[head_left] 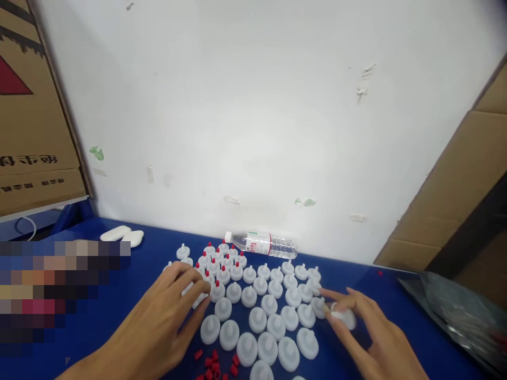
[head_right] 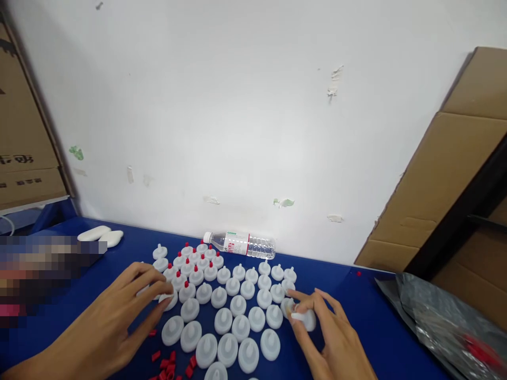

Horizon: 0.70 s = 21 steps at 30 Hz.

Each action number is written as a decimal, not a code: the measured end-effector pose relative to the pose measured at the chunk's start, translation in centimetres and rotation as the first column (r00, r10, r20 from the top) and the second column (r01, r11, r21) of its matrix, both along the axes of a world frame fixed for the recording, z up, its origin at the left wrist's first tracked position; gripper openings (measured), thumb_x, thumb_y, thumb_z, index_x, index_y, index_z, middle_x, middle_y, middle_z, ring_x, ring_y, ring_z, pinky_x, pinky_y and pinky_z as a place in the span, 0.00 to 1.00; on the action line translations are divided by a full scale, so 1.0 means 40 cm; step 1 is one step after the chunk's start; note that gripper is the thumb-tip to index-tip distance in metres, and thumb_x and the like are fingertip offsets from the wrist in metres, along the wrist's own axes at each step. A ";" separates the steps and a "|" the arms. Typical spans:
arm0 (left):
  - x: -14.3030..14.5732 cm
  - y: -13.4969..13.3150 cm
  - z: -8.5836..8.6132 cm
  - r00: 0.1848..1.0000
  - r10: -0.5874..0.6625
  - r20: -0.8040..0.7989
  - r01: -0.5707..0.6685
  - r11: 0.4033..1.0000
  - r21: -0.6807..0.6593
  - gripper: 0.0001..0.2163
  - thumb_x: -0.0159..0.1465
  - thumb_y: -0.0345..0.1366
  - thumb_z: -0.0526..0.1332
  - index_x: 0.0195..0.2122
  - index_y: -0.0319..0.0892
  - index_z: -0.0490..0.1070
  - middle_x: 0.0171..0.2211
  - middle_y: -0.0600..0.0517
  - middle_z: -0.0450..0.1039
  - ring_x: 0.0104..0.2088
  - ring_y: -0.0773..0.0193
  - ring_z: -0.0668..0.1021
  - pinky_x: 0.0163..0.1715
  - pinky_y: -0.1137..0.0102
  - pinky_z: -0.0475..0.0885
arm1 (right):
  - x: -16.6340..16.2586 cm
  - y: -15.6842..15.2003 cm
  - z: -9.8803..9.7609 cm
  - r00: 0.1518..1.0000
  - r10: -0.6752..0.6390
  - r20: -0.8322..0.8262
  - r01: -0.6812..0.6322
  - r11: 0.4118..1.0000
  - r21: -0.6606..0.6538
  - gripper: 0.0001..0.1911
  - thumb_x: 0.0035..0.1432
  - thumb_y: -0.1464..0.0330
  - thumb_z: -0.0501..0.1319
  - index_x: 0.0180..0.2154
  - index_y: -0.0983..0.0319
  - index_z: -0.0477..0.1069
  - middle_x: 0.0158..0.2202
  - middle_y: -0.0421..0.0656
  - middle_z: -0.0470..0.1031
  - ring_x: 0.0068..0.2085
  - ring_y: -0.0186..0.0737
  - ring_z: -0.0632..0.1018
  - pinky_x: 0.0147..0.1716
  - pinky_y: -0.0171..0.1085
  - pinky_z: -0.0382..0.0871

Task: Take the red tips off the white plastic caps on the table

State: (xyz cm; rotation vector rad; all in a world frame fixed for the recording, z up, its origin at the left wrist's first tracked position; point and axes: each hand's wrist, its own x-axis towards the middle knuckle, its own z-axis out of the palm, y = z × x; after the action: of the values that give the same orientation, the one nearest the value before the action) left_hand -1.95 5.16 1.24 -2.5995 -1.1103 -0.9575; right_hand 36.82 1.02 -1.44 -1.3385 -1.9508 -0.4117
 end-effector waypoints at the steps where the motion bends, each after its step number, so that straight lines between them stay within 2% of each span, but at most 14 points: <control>1: -0.004 0.008 -0.005 0.999 0.051 0.007 -0.051 0.999 0.004 0.09 0.79 0.31 0.54 0.47 0.46 0.74 0.45 0.49 0.77 0.50 0.51 0.72 0.53 0.58 0.68 | 0.002 0.001 0.004 1.000 0.008 -0.016 -0.008 1.000 -0.004 0.09 0.74 0.56 0.59 0.41 0.51 0.71 0.48 0.40 0.88 0.49 0.49 0.88 0.43 0.43 0.84; 4: -0.017 0.030 -0.012 0.995 0.094 -0.029 -0.093 0.994 0.052 0.09 0.78 0.34 0.56 0.47 0.45 0.76 0.44 0.48 0.77 0.47 0.49 0.72 0.50 0.56 0.68 | 0.004 0.000 0.019 0.998 0.021 -0.054 -0.021 1.000 -0.014 0.13 0.73 0.54 0.61 0.37 0.52 0.71 0.44 0.42 0.85 0.41 0.45 0.87 0.36 0.39 0.82; 8: -0.028 0.049 -0.009 0.991 0.074 -0.112 -0.065 0.994 0.083 0.12 0.76 0.33 0.55 0.39 0.46 0.77 0.34 0.50 0.78 0.37 0.51 0.73 0.41 0.59 0.65 | 0.002 -0.006 0.028 1.000 0.017 -0.015 -0.018 0.991 -0.136 0.19 0.73 0.54 0.61 0.30 0.53 0.69 0.25 0.36 0.73 0.26 0.39 0.78 0.24 0.36 0.73; 10: -0.031 0.055 -0.012 0.987 0.088 -0.132 -0.081 0.995 0.056 0.12 0.76 0.33 0.55 0.37 0.46 0.77 0.31 0.51 0.78 0.35 0.51 0.74 0.38 0.59 0.64 | -0.003 -0.009 0.027 0.998 0.050 0.025 -0.043 0.969 -0.242 0.19 0.73 0.56 0.61 0.28 0.54 0.69 0.22 0.35 0.71 0.24 0.38 0.76 0.22 0.35 0.71; 12: -0.034 0.059 -0.024 0.986 0.110 -0.128 -0.107 0.994 0.026 0.11 0.75 0.33 0.56 0.38 0.47 0.77 0.32 0.52 0.78 0.35 0.51 0.75 0.38 0.60 0.63 | -0.010 -0.013 0.026 0.991 0.119 0.062 -0.092 0.940 -0.328 0.18 0.73 0.59 0.62 0.28 0.54 0.69 0.22 0.35 0.72 0.25 0.37 0.77 0.23 0.34 0.72; 14: -0.039 0.064 -0.043 0.986 0.122 -0.115 -0.122 0.993 0.005 0.09 0.76 0.34 0.58 0.40 0.47 0.77 0.32 0.52 0.78 0.35 0.50 0.75 0.38 0.60 0.63 | -0.018 -0.016 0.027 0.978 0.193 0.083 -0.152 0.922 -0.356 0.16 0.72 0.62 0.63 0.29 0.54 0.69 0.23 0.34 0.74 0.26 0.37 0.78 0.24 0.33 0.72; 16: -0.042 0.067 -0.059 0.988 0.119 -0.102 -0.120 0.993 -0.004 0.10 0.77 0.35 0.57 0.40 0.47 0.76 0.32 0.52 0.78 0.36 0.51 0.76 0.39 0.60 0.63 | -0.024 -0.019 0.033 0.967 0.237 0.089 -0.199 0.929 -0.312 0.12 0.70 0.64 0.64 0.31 0.53 0.69 0.24 0.33 0.75 0.25 0.36 0.78 0.26 0.35 0.74; 18: -0.041 0.066 -0.061 0.989 0.117 -0.090 -0.118 0.993 -0.003 0.12 0.79 0.37 0.55 0.38 0.47 0.75 0.32 0.53 0.78 0.36 0.52 0.76 0.39 0.60 0.64 | -0.028 -0.020 0.043 0.964 0.253 0.075 -0.233 0.949 -0.211 0.11 0.70 0.64 0.63 0.33 0.53 0.69 0.24 0.32 0.74 0.23 0.37 0.76 0.29 0.37 0.77; 21: -0.024 0.047 -0.029 0.995 0.100 -0.030 -0.099 0.995 0.023 0.13 0.80 0.37 0.53 0.40 0.47 0.74 0.32 0.53 0.78 0.34 0.55 0.77 0.38 0.62 0.66 | -0.037 -0.025 0.059 0.967 0.253 0.018 -0.252 0.967 -0.038 0.10 0.71 0.64 0.62 0.34 0.53 0.68 0.24 0.34 0.74 0.23 0.39 0.76 0.29 0.40 0.77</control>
State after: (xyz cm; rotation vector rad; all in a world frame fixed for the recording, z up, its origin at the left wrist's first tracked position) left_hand -2.91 7.05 0.06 -2.5072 -1.2023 -0.8998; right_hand 35.34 0.02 0.93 -1.0913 -2.1227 -0.2702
